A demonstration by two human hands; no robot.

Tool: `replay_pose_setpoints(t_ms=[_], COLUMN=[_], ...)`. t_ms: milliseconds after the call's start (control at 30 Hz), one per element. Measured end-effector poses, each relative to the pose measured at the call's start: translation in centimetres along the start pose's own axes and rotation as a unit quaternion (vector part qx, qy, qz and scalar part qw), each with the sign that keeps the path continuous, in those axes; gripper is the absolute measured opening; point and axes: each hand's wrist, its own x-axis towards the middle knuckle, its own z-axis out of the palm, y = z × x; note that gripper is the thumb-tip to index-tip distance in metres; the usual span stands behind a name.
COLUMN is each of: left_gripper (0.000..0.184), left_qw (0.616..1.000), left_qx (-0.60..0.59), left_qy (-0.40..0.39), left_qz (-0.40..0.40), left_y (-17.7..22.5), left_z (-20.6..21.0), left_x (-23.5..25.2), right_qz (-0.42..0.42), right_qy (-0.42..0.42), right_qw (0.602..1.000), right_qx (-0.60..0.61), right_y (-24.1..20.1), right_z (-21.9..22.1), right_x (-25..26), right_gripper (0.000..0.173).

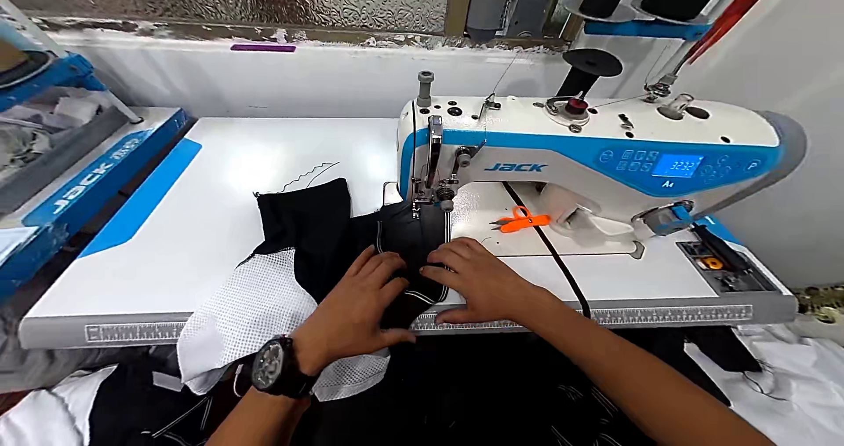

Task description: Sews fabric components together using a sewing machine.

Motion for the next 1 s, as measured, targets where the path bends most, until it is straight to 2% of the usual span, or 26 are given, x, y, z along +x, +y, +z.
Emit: replay_pose_setpoints(t_ms=[67, 100, 167, 233, 400, 467, 567, 667, 767, 867, 1000], left_gripper=[0.037, 0.033, 0.040, 0.052, 0.056, 0.057, 0.053, 0.042, 0.039, 0.037, 0.039], left_qw=[0.998, 0.994, 0.974, 0.963, 0.988, 0.981, 0.974, 0.987, 0.993, 0.996, 0.996], left_qx=[-0.038, -0.095, -0.215, -0.265, -0.077, -0.037, -0.027, -0.001, 0.014, 0.011, 0.003], left_qy=[0.035, 0.054, 0.068, 0.053, 0.027, 0.025, 0.046, 0.043, 0.029, 0.021, 0.023], left_qz=[0.023, 0.019, -0.007, -0.002, 0.134, 0.186, 0.220, 0.158, 0.111, 0.089, 0.082], left_y=[0.4, 0.4, -0.2, -1.6, -6.4, -7.9, -8.5, -7.6, -6.7, -6.6, -7.0], left_z=[0.7, 1.0, 0.5, -0.5, 0.0, 1.0, 1.9, 1.7, 1.5, 1.2, 1.3], left_x=[-0.2, -0.3, -0.2, 0.8, 6.3, 8.2, 8.9, 8.2, 7.4, 6.9, 6.7], right_qz=[-0.052, -0.082, -0.143, -0.190, -0.289, -0.286, -0.222, -0.195, -0.170, -0.126, -0.142], right_qy=[0.010, 0.017, 0.032, 0.063, 0.124, 0.138, 0.128, 0.075, 0.037, 0.030, 0.049], right_qw=[0.999, 0.996, 0.989, 0.980, 0.948, 0.948, 0.966, 0.977, 0.979, 0.985, 0.982], right_qx=[-0.008, -0.006, -0.002, 0.000, -0.047, -0.031, 0.020, 0.047, 0.104, 0.115, 0.118], right_y=[0.8, 1.3, 2.6, 3.9, 4.9, 5.4, 5.6, 5.7, 6.3, 6.5, 6.4], right_z=[-0.1, -0.2, -0.2, 0.6, 1.6, 1.3, 0.4, -0.1, 0.7, 1.7, 1.7], right_x=[1.3, 2.1, 3.4, 4.1, 3.4, 3.2, 2.5, 1.9, 1.9, 2.1, 2.1], right_gripper=[0.062, 0.049, 0.024, 0.021, 0.022, 0.020, 0.018, 0.020, 0.023, 0.022, 0.022])
